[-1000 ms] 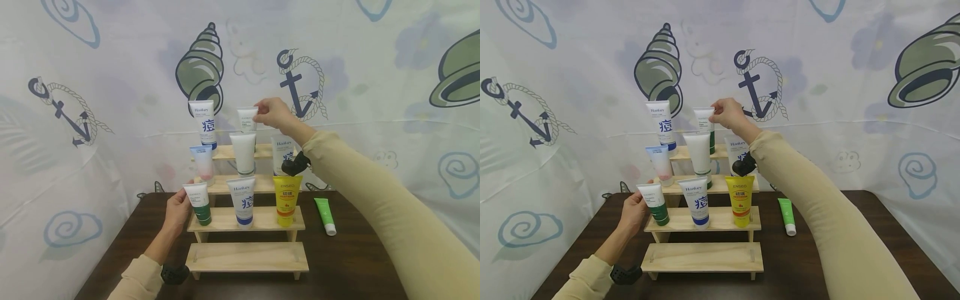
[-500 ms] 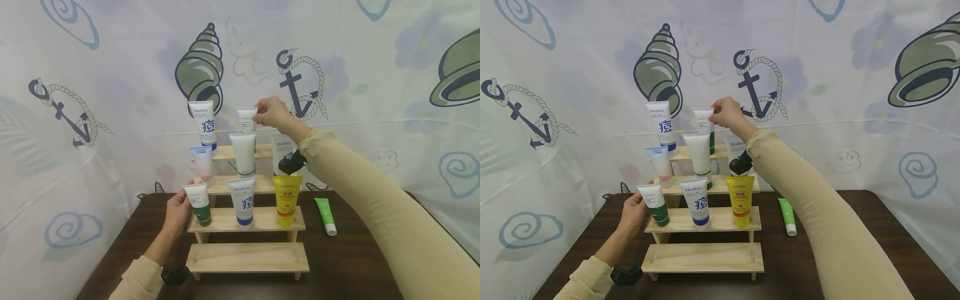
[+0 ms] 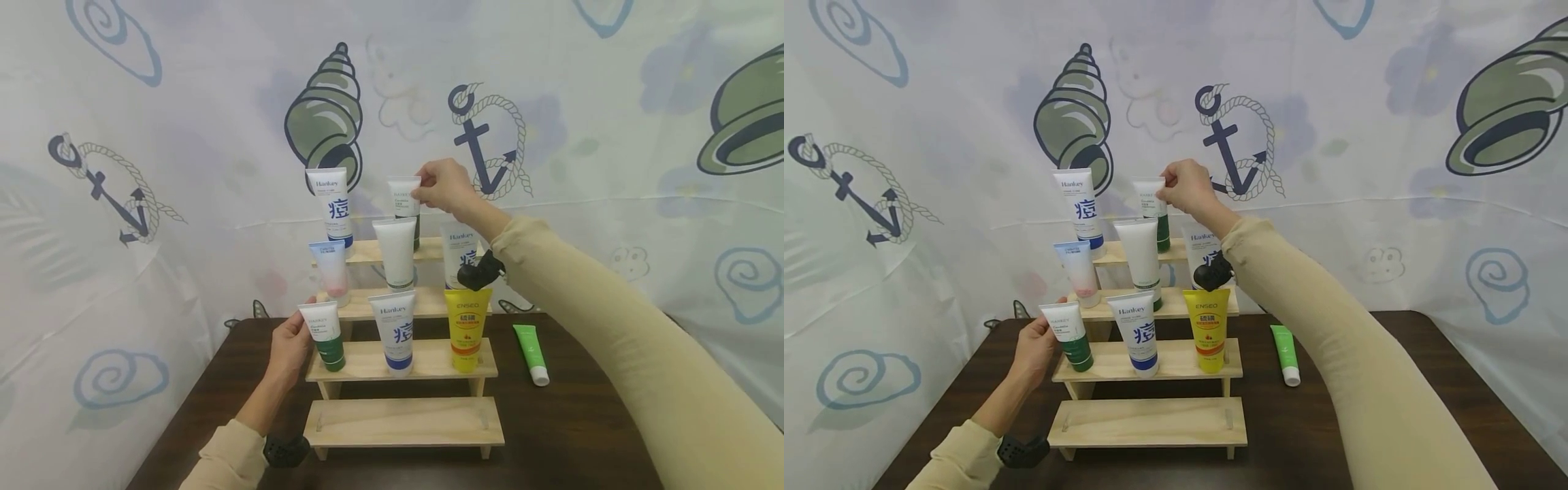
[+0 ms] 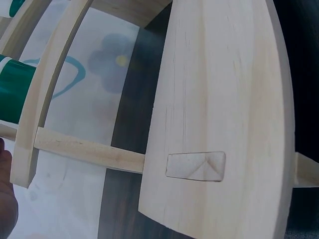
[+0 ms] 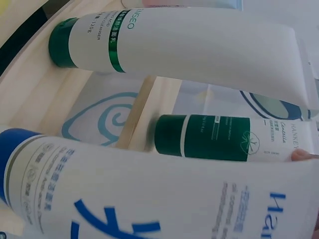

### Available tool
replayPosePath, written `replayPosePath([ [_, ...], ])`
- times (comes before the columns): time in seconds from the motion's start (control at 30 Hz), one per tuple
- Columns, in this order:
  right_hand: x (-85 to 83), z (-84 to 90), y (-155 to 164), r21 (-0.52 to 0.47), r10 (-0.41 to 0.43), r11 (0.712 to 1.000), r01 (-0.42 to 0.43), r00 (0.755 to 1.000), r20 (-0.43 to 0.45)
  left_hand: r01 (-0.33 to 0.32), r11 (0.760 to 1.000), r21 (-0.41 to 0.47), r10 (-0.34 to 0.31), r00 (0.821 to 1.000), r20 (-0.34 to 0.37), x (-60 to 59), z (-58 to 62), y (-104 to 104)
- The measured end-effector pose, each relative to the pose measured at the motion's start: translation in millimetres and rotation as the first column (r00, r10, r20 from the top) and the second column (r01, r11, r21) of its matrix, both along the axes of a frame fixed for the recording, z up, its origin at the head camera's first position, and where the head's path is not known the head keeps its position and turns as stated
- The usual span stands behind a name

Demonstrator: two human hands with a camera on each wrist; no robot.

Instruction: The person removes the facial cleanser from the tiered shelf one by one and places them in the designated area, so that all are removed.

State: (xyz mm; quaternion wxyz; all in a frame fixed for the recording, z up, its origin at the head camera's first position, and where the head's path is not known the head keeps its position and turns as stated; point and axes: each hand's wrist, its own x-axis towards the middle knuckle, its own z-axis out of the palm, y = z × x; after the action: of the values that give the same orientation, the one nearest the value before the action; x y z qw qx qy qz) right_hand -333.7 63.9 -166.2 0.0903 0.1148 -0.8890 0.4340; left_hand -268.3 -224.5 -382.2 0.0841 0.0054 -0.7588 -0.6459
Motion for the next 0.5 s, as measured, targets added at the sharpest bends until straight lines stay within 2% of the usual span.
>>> replayPosePath([
  [0.2,5.8,0.8,13,0.005,-0.038,0.999,0.038,0.996,-0.080,-0.002,1.000,-0.004,0.002,1.000,0.005,-0.4,-1.6,0],
  [0.5,11.4,1.2,43,-0.114,-0.132,0.987,0.114,0.977,-0.165,0.001,1.000,0.007,-0.001,1.000,0.006,-1.7,-2.2,-1],
])
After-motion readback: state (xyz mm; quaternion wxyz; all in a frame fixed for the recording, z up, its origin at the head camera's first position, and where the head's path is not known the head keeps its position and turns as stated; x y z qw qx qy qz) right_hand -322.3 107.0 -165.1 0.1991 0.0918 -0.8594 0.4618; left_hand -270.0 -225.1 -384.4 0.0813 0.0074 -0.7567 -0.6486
